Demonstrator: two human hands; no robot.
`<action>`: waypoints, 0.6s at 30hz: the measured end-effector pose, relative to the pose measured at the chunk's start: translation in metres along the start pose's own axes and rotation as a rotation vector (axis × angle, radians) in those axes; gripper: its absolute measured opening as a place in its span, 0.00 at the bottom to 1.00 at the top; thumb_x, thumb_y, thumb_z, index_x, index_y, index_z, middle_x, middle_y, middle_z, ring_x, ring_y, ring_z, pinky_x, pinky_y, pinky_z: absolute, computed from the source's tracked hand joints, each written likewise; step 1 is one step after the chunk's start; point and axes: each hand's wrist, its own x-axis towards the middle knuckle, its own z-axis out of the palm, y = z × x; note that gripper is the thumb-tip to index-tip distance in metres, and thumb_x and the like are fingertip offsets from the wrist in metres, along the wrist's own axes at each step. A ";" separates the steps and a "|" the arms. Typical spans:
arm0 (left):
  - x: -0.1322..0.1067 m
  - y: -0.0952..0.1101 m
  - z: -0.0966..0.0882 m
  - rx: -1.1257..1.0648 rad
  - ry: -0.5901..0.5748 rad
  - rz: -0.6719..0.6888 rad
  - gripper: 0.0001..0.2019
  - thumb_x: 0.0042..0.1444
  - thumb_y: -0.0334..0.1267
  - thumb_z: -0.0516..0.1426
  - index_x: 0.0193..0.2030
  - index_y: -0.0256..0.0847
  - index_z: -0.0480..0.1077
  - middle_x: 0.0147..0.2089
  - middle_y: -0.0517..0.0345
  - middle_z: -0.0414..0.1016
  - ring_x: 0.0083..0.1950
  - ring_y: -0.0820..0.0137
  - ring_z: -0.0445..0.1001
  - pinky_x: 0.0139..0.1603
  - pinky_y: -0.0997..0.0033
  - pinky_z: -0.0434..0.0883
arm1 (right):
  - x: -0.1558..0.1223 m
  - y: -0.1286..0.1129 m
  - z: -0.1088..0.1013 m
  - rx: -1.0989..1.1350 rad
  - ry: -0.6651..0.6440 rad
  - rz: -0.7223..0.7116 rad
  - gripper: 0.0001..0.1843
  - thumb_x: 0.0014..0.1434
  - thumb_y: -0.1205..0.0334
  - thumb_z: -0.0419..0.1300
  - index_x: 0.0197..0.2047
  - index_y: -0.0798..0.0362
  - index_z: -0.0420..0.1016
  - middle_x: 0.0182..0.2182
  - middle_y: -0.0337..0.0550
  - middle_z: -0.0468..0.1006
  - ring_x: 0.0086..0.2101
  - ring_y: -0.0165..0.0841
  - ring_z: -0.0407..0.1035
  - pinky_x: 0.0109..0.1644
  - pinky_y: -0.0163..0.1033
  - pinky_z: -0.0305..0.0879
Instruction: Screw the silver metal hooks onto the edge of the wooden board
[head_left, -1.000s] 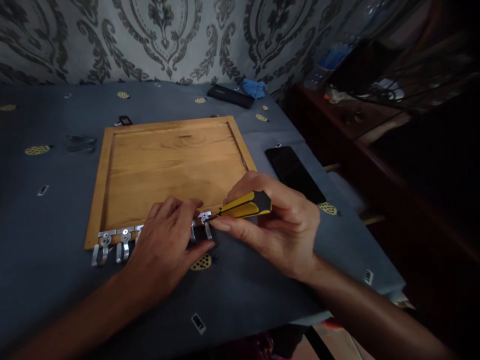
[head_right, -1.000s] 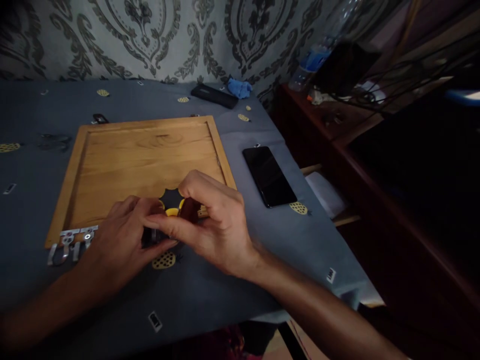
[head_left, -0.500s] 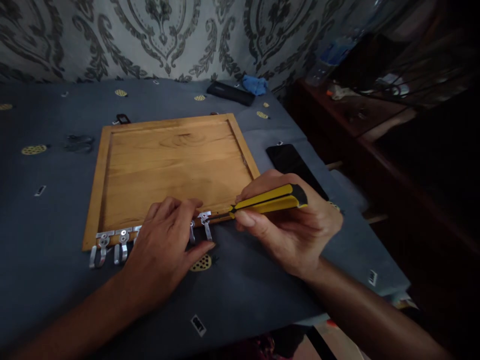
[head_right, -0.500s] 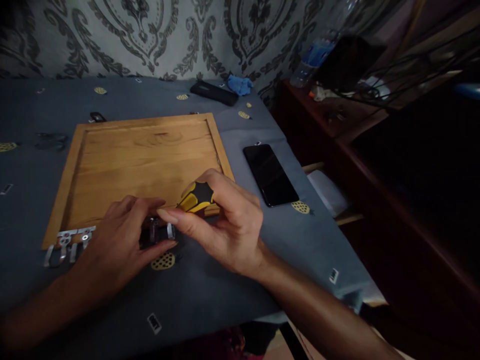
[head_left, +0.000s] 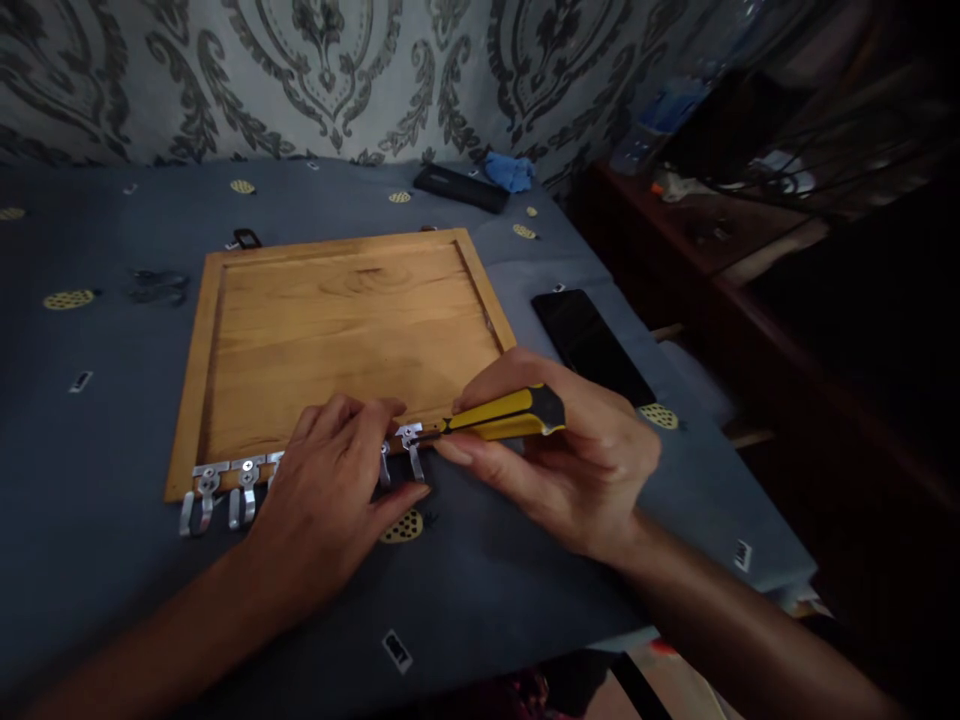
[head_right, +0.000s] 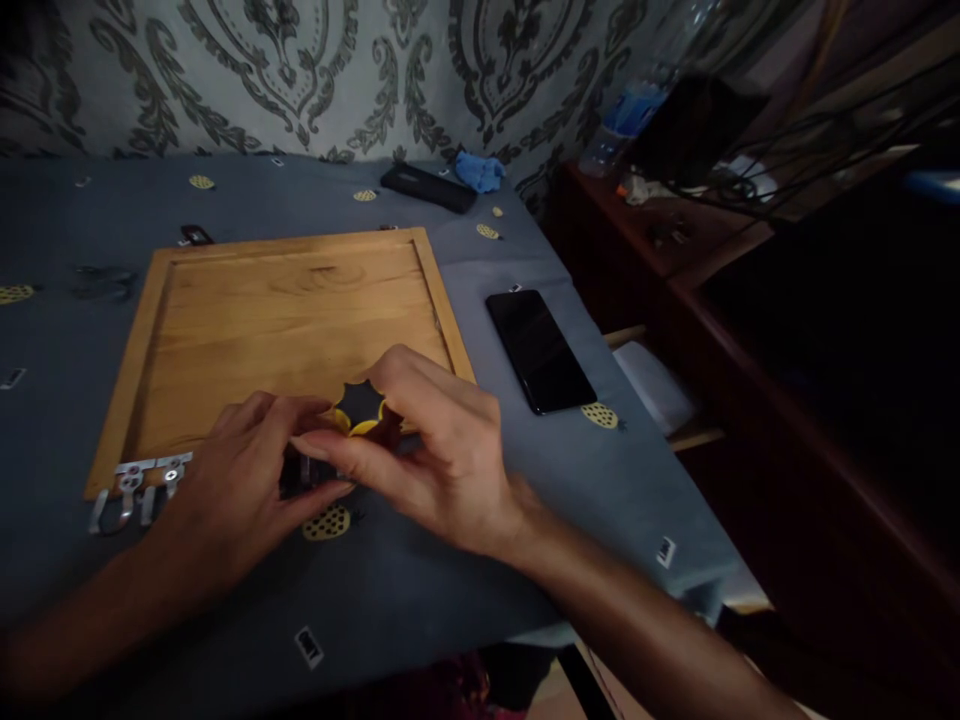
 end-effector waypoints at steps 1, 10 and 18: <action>0.000 0.000 0.000 -0.003 -0.001 -0.003 0.24 0.55 0.40 0.66 0.54 0.43 0.61 0.47 0.51 0.76 0.50 0.52 0.73 0.47 0.50 0.71 | 0.002 -0.001 -0.001 -0.007 -0.025 -0.003 0.10 0.57 0.61 0.69 0.32 0.51 0.71 0.26 0.36 0.74 0.26 0.29 0.69 0.26 0.37 0.64; 0.001 0.002 -0.001 0.006 -0.011 0.021 0.24 0.55 0.35 0.66 0.53 0.43 0.59 0.44 0.54 0.75 0.47 0.54 0.73 0.44 0.53 0.70 | 0.027 -0.001 -0.020 0.256 -0.403 0.145 0.06 0.62 0.62 0.65 0.41 0.55 0.78 0.37 0.44 0.78 0.38 0.33 0.75 0.37 0.38 0.73; 0.000 0.001 0.000 0.050 0.031 0.047 0.27 0.52 0.34 0.68 0.53 0.41 0.59 0.44 0.54 0.75 0.47 0.57 0.73 0.44 0.57 0.70 | 0.023 0.000 -0.011 0.202 -0.255 0.185 0.13 0.55 0.56 0.71 0.31 0.55 0.74 0.32 0.41 0.78 0.29 0.28 0.72 0.28 0.33 0.67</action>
